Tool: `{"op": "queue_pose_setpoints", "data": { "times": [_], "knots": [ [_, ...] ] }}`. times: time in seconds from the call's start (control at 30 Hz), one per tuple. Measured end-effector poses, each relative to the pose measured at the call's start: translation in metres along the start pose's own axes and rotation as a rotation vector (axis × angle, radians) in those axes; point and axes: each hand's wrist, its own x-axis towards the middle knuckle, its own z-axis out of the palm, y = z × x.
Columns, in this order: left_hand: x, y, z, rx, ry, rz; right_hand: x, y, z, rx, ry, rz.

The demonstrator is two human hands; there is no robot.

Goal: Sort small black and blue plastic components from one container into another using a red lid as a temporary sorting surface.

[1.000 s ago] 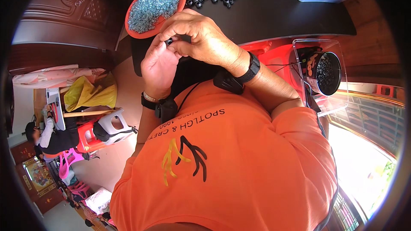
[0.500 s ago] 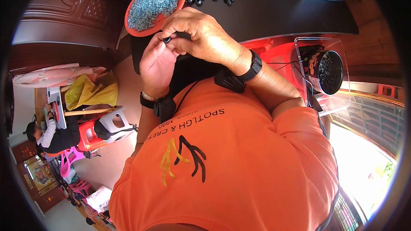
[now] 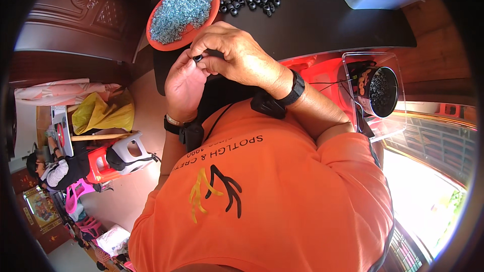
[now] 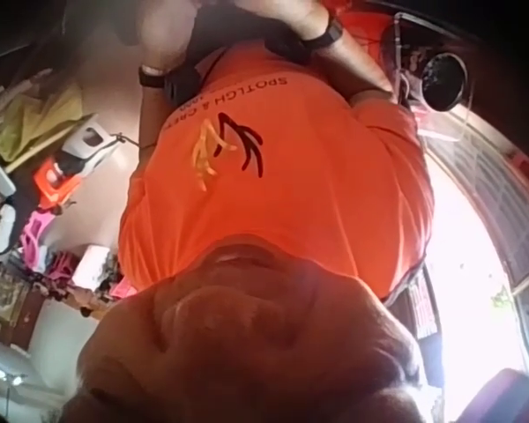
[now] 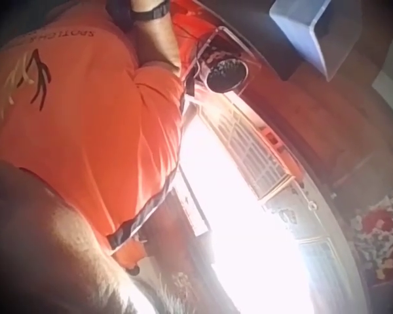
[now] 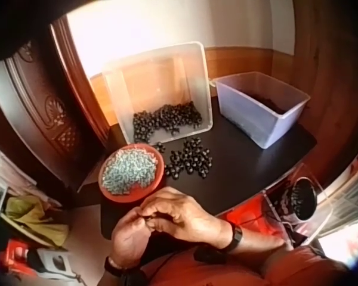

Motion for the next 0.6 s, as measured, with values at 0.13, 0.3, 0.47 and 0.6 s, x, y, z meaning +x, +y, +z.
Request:
{"op": "queue_pose_setpoints", "data": {
  "times": [0.13,0.3,0.47,0.6],
  "knots": [
    [0.000,0.001,-0.005,-0.020,-0.012,0.019,0.007,-0.002,0.000,-0.039,-0.005,0.004],
    [-0.001,0.017,-0.029,-0.085,-0.039,0.164,0.065,0.010,-0.027,-0.442,-0.233,-0.130],
    [-0.003,0.021,-0.043,-0.146,0.032,0.130,0.107,0.049,-0.019,-0.620,-0.552,0.055],
    [-0.006,0.021,-0.049,-0.220,0.055,0.159,0.116,0.064,-0.005,-0.704,-0.700,0.033]
  ]
}}
